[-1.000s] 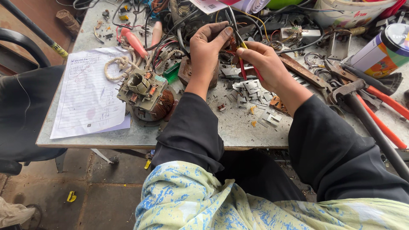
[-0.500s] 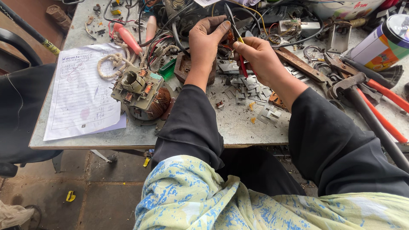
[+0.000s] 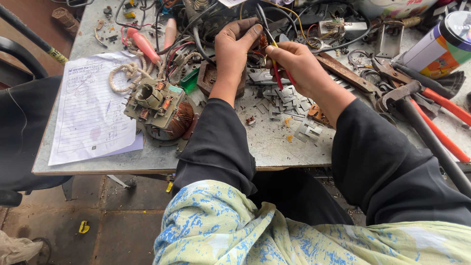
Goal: The person strips insulation from wires and manipulates small electronic components on a circuit board using pliers and their hands at a workbench.
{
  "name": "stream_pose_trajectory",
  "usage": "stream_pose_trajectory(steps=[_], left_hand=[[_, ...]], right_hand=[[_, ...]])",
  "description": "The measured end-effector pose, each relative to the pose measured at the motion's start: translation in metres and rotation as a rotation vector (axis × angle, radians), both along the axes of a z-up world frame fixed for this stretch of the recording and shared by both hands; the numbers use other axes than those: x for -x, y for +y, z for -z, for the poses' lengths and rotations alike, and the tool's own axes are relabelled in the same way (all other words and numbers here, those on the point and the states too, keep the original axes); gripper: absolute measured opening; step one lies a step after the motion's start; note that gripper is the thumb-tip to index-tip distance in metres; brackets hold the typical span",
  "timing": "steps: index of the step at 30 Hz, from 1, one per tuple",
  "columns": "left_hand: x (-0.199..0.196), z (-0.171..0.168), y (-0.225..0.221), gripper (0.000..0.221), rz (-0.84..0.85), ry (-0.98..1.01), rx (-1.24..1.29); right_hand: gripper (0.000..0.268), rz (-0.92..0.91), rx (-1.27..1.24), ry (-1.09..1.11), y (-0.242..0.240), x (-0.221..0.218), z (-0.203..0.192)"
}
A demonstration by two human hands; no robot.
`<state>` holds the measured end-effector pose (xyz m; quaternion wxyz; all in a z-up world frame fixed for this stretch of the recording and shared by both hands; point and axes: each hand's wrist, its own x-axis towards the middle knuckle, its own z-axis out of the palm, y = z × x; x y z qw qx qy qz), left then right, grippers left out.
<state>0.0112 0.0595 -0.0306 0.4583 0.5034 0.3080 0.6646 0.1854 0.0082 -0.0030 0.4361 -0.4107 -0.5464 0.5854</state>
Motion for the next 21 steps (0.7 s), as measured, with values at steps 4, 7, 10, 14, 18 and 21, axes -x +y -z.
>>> stream_pose_trajectory(steps=[4, 7, 10, 14, 18, 21], left_hand=[[0.001, 0.002, 0.001, 0.018, -0.026, 0.048, -0.018], [-0.001, 0.001, 0.0, 0.018, -0.009, 0.037, -0.03], [-0.002, 0.0, -0.003, 0.017, 0.005, 0.022, -0.006], [-0.003, -0.002, -0.003, 0.018, -0.007, -0.02, 0.007], [-0.002, -0.005, -0.006, 0.016, -0.111, 0.11, -0.122], [-0.002, -0.006, -0.007, 0.015, -0.164, 0.188, -0.199]], right_hand=[[0.031, 0.022, -0.055, -0.094, 0.003, -0.001, 0.007], [0.035, -0.035, 0.079, 0.039, -0.005, -0.003, -0.006], [0.04, -0.086, 0.115, 0.091, -0.011, -0.004, -0.017], [0.04, -0.086, 0.024, 0.042, -0.012, -0.002, -0.017], [0.039, -0.06, 0.01, 0.011, -0.01, -0.004, -0.014], [0.037, -0.044, 0.007, 0.004, -0.008, -0.007, -0.012]])
